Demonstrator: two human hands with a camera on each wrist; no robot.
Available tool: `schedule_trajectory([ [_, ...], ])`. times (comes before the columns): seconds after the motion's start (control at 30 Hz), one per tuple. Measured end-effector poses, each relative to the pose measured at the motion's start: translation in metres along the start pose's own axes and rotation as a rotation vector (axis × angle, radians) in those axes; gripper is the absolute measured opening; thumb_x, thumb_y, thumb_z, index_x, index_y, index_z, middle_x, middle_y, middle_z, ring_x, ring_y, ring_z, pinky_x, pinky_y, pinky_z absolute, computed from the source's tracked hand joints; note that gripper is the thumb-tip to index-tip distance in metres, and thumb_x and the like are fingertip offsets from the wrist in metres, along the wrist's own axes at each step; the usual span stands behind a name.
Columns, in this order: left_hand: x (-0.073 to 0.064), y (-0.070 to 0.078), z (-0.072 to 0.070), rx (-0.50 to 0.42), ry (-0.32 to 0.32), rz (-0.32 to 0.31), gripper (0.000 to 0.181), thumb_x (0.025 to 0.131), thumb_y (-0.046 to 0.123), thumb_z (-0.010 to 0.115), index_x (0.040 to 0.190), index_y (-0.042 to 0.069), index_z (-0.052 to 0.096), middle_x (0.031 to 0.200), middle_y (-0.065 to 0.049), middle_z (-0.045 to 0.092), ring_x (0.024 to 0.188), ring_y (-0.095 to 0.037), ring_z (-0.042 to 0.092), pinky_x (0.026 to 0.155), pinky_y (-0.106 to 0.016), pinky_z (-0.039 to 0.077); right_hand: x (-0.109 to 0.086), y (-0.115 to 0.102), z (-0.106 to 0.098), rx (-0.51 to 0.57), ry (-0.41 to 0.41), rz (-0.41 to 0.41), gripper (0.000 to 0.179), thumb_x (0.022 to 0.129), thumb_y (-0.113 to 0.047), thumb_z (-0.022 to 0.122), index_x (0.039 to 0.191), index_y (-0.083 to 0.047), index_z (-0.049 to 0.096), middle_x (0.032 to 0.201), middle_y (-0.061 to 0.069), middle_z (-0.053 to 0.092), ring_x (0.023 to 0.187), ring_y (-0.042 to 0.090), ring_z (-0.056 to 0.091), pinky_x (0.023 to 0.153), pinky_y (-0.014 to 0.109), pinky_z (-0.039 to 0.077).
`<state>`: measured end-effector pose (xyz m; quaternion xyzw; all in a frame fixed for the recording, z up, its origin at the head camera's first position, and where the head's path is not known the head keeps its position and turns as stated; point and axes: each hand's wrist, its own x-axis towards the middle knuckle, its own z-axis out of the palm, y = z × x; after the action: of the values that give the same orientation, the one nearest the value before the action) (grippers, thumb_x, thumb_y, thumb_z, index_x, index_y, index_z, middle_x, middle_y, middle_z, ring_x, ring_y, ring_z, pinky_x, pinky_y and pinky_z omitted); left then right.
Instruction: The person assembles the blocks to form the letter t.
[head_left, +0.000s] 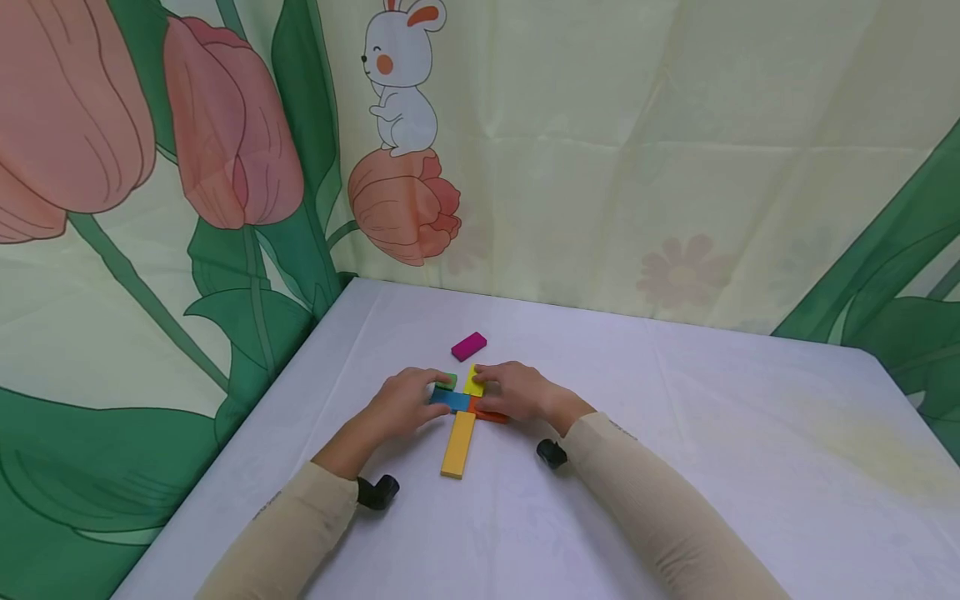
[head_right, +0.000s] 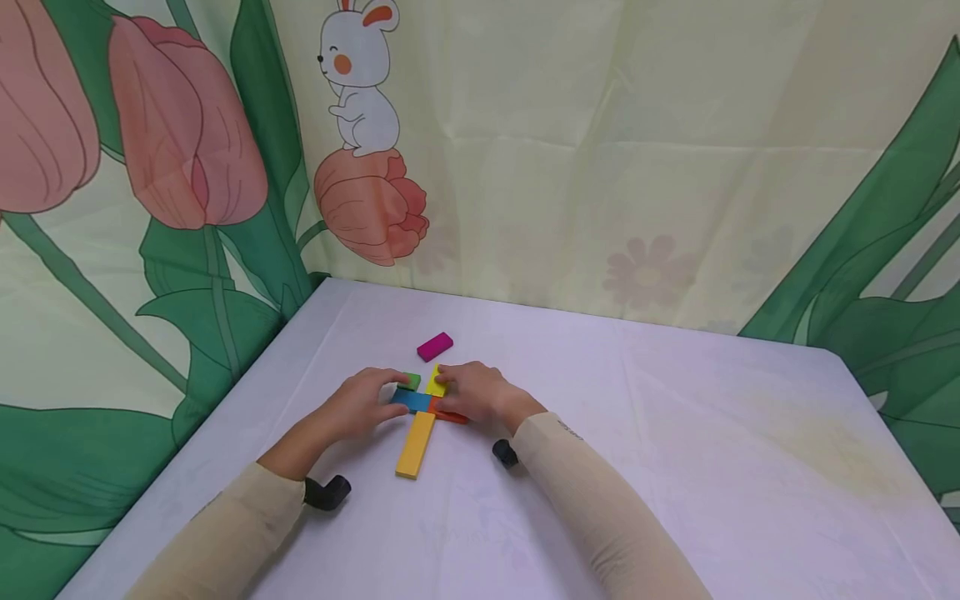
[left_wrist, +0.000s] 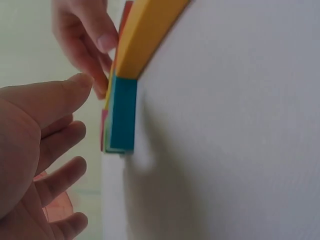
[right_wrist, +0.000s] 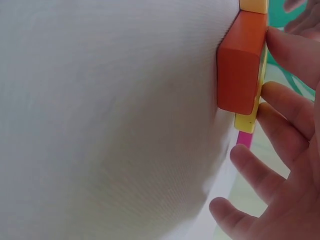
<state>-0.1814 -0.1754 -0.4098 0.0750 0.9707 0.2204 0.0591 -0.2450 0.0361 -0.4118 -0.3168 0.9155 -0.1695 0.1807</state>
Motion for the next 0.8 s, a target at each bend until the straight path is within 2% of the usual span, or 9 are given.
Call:
schedule_trajectory([
  [0.2, 0.012, -0.013, -0.002, -0.042, 0.006, -0.070, 0.050, 0.090, 0.028, 0.077, 0.135, 0.016, 0.061, 0.134, -0.008, 0.060, 0.127, -0.030, 0.050, 0.102, -0.048, 0.047, 0.000, -0.001, 0.000, -0.001, -0.005, 0.014, 0.051, 0.096, -0.034, 0.065, 0.143, -0.017, 0.058, 0.154, -0.002, 0.044, 0.140, 0.028, 0.039, 0.110, 0.048, 0.038],
  [0.33, 0.019, -0.020, -0.005, -0.071, 0.008, -0.077, 0.049, 0.092, 0.025, 0.076, 0.137, 0.013, 0.060, 0.137, -0.009, 0.058, 0.130, -0.031, 0.049, 0.104, -0.049, 0.045, 0.000, -0.001, 0.000, 0.008, -0.008, 0.028, 0.051, 0.096, -0.035, 0.065, 0.143, -0.018, 0.057, 0.154, -0.002, 0.044, 0.140, 0.028, 0.039, 0.109, 0.047, 0.040],
  [0.6, 0.033, -0.020, -0.006, -0.123, -0.013, -0.096, 0.045, 0.094, 0.023, 0.072, 0.136, 0.012, 0.060, 0.137, -0.008, 0.059, 0.130, -0.030, 0.049, 0.106, -0.047, 0.044, 0.000, 0.000, 0.000, 0.018, -0.011, 0.031, 0.052, 0.096, -0.036, 0.066, 0.144, -0.019, 0.056, 0.155, -0.003, 0.043, 0.141, 0.028, 0.037, 0.109, 0.047, 0.040],
  [0.8, 0.041, -0.018, -0.003, -0.138, -0.029, -0.115, 0.036, 0.095, 0.023, 0.071, 0.130, 0.013, 0.064, 0.130, -0.006, 0.063, 0.125, -0.028, 0.052, 0.103, -0.045, 0.047, -0.001, -0.001, 0.001, 0.012, -0.013, 0.028, 0.052, 0.097, -0.036, 0.065, 0.145, -0.019, 0.056, 0.155, -0.003, 0.042, 0.141, 0.028, 0.037, 0.109, 0.048, 0.040],
])
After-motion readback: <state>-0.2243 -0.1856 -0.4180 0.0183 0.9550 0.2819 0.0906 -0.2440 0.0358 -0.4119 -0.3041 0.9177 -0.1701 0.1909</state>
